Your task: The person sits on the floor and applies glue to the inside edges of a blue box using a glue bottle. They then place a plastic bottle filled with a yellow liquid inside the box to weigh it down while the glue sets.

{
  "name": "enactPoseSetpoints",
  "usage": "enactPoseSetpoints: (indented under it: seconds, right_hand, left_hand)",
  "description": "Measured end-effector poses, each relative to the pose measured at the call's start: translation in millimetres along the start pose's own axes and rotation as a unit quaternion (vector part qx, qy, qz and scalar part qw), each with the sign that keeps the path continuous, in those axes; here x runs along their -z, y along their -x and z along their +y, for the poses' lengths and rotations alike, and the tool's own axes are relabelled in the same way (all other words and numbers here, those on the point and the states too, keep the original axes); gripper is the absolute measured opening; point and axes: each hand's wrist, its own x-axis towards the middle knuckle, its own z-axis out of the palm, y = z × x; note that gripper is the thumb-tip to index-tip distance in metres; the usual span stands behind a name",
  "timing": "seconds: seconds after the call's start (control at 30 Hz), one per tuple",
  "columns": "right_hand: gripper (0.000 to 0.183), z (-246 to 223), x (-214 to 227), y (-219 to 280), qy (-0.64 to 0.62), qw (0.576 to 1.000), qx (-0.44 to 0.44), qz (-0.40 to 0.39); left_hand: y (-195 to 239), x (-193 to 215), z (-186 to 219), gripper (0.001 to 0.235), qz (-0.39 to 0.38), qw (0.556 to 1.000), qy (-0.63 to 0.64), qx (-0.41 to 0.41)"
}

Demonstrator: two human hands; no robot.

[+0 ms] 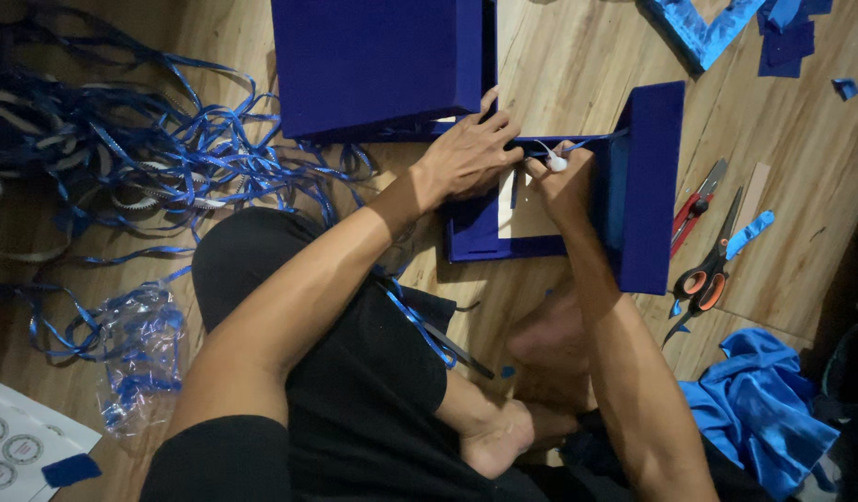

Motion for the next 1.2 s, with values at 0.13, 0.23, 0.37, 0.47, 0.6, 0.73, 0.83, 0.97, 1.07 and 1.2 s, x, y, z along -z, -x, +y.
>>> enactPoseSetpoints:
  seconds: [0.13,0.23,0.37,0.47,0.6,0.73,0.83,0.97,1.07,1.2]
  right_hand:
    - [0.028,0.4,-0.5,3.5,-0.024,1.000,-0.002,-0.005]
    - [0.029,1.0,-0.3,2.8,-0.038,0.999,0.002,-0.004]
    - [0.028,3.5,-1.0,-1.0,-0.012,1.000,0.012,-0.003]
    - [0.027,3.2,1.0,2.1,-0.016,1.000,-0.007,-0.007]
    - [0.047,-4.7,-1.2,8.4,-0.047,0.999,0.005,-0.008]
    - [0.027,-5.3,-4.2,2.4,-0.019,1.000,-0.020,0.001]
    - [0.024,-1.9,-5.2,-2.0,0.007,1.000,-0.020,0.001]
    - [0.023,-1.9,-7.7,1.1,-0.008,1.000,-0.016,0.018]
    - [0.025,0.1,-4.3,-0.5,0.023,0.999,-0.006,0.021]
    - [0.024,4.3,4.1,-7.6,-0.015,0.997,-0.033,0.062]
  left_hand:
    - [0.5,2.2,1.4,0.017,0.005,1.000,0.013,0.010]
    - [-1.2,-1.5,2.7,0.015,0.009,1.000,0.006,0.026]
    - [-3.2,-0.7,5.3,0.016,0.018,0.999,-0.022,0.027]
    - [-4.8,-3.9,4.6,0.020,0.024,0.999,-0.020,0.024]
    - [-0.1,2.5,5.8,0.013,-0.042,0.997,-0.059,0.010]
    - [-4.2,1.9,10.1,0.010,0.002,0.998,-0.051,0.027]
    - [-6.7,-0.7,11.0,0.014,0.044,0.998,-0.037,0.040]
    - [-4.9,3.5,11.5,0.014,0.036,0.998,-0.042,0.036]
    - [-5.7,4.2,12.7,0.013,0.030,0.998,-0.048,0.040]
    - [-4.3,0.6,12.2,0.013,0.028,0.997,-0.052,0.040]
